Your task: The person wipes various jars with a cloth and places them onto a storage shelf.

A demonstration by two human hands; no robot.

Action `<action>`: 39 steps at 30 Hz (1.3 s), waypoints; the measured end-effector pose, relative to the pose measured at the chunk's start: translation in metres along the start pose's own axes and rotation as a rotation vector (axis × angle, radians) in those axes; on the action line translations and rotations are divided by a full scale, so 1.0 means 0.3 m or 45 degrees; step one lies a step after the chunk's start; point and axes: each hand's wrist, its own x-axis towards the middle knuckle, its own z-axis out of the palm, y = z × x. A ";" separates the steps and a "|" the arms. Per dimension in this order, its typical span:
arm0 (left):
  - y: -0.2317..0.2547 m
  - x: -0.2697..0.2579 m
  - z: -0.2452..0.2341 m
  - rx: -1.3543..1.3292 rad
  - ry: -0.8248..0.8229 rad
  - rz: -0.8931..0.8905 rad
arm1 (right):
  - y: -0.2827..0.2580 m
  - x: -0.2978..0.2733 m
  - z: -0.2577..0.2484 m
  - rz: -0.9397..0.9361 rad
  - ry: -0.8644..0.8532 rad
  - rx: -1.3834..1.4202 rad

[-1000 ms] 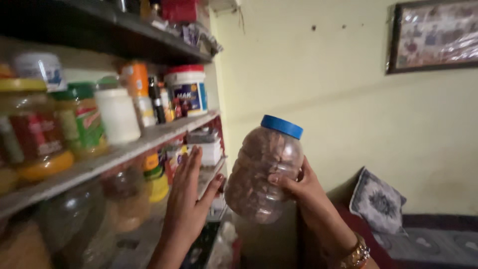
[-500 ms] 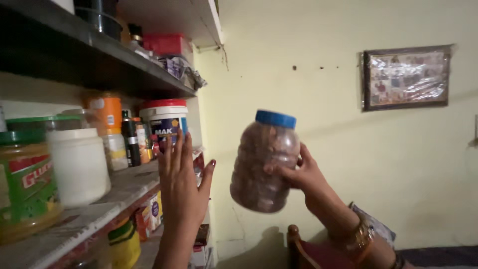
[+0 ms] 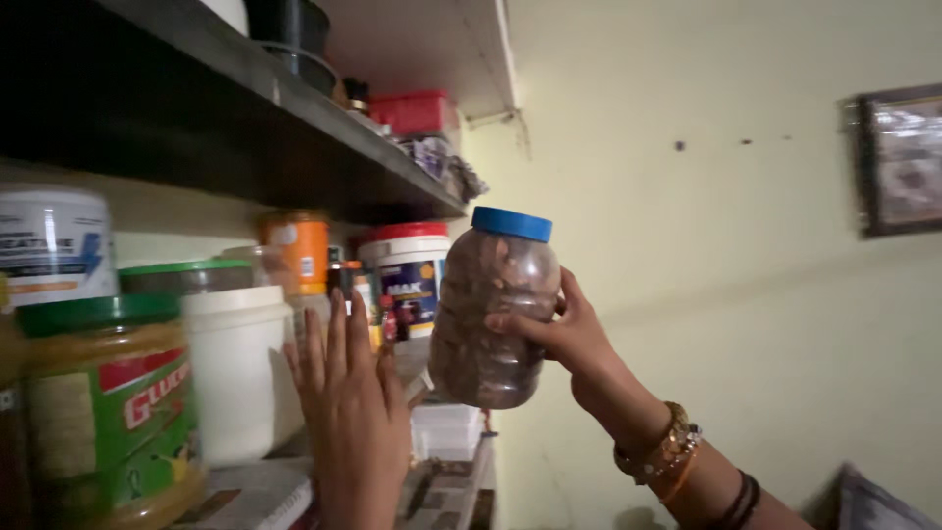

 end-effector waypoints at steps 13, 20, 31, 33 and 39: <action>-0.128 -0.062 0.084 0.268 -0.320 0.098 | 0.252 0.339 0.330 -0.104 -0.438 0.342; -0.152 -0.071 0.109 0.318 -0.373 0.087 | 0.376 0.424 0.521 -0.036 -0.570 0.272; 0.036 -0.014 -0.019 0.310 -0.943 -0.459 | 0.621 0.461 0.628 -0.166 -1.033 0.484; 0.040 -0.014 -0.027 0.250 -0.927 -0.429 | 0.629 0.448 0.648 -0.185 -1.018 0.571; 0.033 -0.028 -0.020 0.262 -0.862 -0.393 | 0.531 0.398 0.644 -0.058 -1.100 0.410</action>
